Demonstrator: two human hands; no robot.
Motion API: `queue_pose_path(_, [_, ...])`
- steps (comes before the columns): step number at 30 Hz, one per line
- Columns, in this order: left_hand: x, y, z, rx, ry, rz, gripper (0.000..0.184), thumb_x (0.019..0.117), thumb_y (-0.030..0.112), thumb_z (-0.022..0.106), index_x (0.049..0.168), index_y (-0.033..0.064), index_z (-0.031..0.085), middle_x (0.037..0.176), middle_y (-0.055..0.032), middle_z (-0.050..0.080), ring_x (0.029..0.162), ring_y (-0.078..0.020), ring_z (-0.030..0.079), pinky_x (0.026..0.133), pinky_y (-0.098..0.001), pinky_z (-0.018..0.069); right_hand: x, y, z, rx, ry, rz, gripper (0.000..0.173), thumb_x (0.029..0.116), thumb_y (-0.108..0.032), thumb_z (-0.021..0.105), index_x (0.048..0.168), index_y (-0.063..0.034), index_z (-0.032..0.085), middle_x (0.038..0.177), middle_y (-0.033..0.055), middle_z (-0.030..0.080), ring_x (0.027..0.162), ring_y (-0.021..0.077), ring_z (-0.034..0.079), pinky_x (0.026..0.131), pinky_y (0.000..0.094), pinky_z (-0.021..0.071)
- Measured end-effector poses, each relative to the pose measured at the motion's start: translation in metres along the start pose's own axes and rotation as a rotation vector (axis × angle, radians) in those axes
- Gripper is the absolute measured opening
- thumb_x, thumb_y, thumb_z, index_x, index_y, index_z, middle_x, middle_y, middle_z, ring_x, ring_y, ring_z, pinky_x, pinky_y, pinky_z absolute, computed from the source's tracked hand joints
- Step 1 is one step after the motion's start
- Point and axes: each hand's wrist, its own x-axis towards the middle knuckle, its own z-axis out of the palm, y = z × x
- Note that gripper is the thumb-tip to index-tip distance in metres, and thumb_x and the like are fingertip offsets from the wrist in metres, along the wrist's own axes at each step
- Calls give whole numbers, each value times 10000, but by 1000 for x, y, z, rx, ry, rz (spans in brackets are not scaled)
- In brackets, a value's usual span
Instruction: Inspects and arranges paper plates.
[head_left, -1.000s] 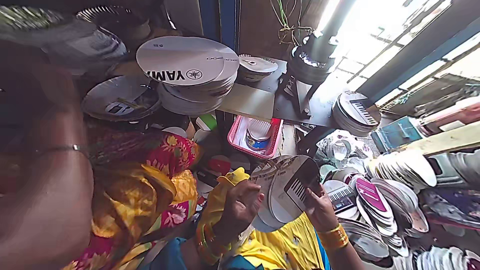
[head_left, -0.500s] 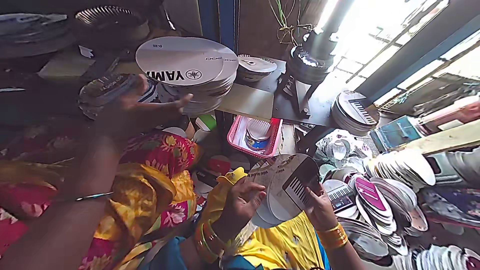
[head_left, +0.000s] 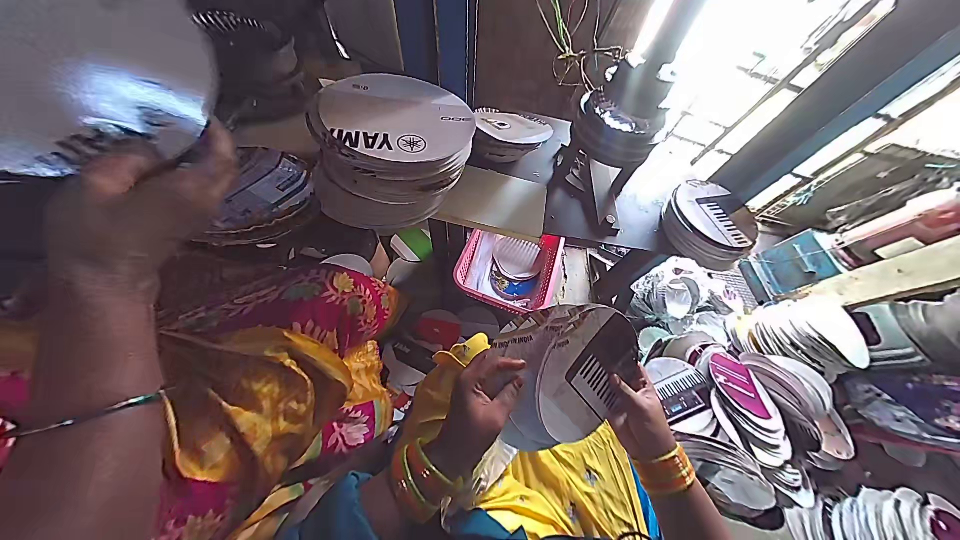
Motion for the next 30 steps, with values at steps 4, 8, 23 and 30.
queue_pose_path(4, [-5, 1, 7, 57, 34, 30, 886, 877, 370, 761, 1406, -206, 346, 1375, -274, 553, 1199, -53, 607, 1006, -209, 503, -6, 5, 16, -262, 67, -143, 450, 811, 109, 622, 1214, -49, 495, 1045, -12, 696, 945, 57, 699, 839, 252, 612])
queue_pose_path(8, [-10, 8, 14, 47, 51, -192, 621, 770, 81, 827, 1285, -146, 563, 1197, -159, 701, 1105, -41, 666, 974, -203, 530, -8, 17, 19, -409, -42, -286, 628, 770, 24, 696, 1314, -8, 384, 1165, 0, 636, 1031, 44, 671, 884, 246, 597])
queue_pose_path(23, [-21, -52, 86, 322, -600, 131, 312, 975, 260, 609, 924, -17, 744, 897, -161, 730, 860, -311, 724, 796, -496, 585, -18, -32, -82, -1076, -352, -533, 897, 990, -747, 283, 1265, 27, 642, 1220, 115, 698, 1181, 152, 628, 1057, 378, 483])
queue_pose_path(30, [-4, -45, 84, 259, -602, -86, 269, 944, 166, 668, 980, -95, 719, 960, -217, 721, 951, -317, 710, 912, -476, 553, -8, -9, -88, -638, -164, -271, 621, 994, -514, 460, 1276, 33, 548, 1248, 22, 617, 1171, 47, 562, 1018, 278, 474])
